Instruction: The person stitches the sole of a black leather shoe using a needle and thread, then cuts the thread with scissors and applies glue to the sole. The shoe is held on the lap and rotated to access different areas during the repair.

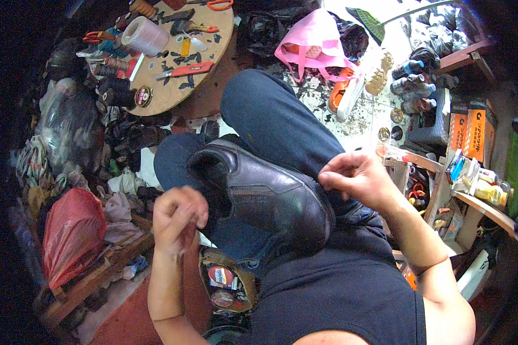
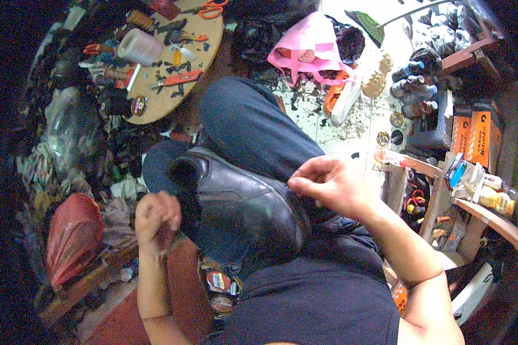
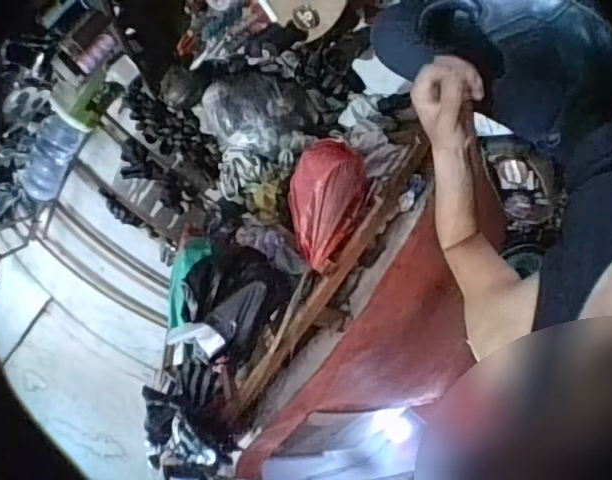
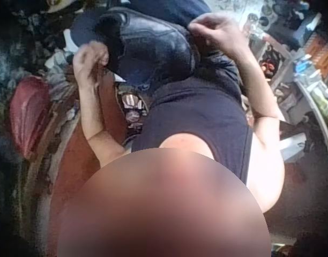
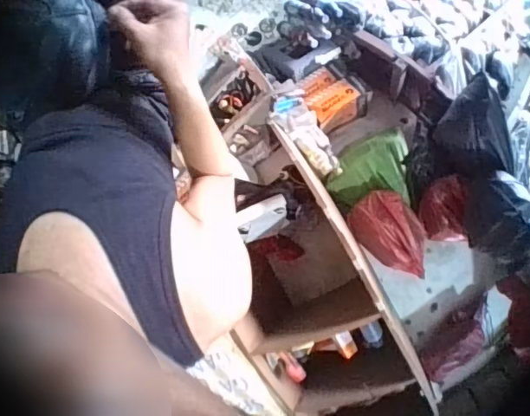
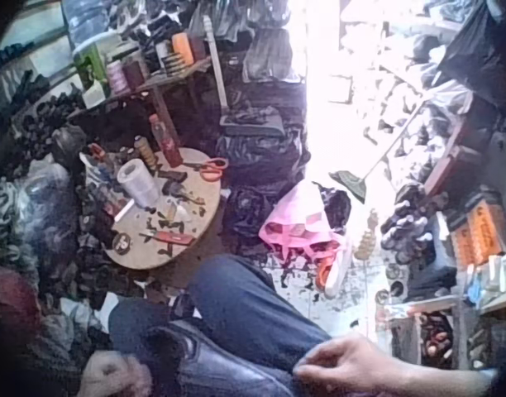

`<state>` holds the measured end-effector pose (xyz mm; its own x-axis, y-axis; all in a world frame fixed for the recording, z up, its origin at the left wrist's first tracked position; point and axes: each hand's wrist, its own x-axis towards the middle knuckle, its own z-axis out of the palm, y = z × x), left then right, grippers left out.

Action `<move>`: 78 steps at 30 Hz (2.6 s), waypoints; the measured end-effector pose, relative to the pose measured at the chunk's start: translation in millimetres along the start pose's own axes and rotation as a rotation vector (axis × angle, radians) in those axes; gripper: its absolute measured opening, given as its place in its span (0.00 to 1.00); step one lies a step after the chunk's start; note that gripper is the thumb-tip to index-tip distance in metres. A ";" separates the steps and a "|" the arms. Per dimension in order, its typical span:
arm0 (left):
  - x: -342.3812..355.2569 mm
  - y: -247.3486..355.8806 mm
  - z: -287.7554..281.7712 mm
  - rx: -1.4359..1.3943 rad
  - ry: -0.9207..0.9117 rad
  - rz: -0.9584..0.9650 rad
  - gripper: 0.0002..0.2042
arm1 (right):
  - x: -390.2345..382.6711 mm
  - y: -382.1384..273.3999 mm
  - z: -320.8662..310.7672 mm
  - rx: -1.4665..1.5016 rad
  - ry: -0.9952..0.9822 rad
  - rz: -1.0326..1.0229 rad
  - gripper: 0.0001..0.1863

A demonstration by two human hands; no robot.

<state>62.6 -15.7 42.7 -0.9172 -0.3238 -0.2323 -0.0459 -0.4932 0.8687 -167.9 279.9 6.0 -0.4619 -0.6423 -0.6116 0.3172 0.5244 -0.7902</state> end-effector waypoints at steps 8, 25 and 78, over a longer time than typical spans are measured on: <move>62.2 -33.6 -3.2 1.163 -0.315 -0.211 0.09 | 22.3 -16.9 4.0 -0.193 -0.146 0.052 0.13; 71.9 -76.3 -13.0 0.380 -0.638 -0.330 0.23 | 10.1 -16.5 -4.2 0.176 0.086 0.051 0.13; 77.1 -113.9 -25.5 0.335 -0.590 -0.317 0.22 | 0.0 -23.3 -6.5 -0.814 -0.267 -0.571 0.21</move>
<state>7.2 -5.1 -85.3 -0.8957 0.3264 -0.3020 -0.3746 -0.1879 0.9080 -180.7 271.3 24.7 -0.1371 -0.9659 -0.2197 -0.5950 0.2576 -0.7613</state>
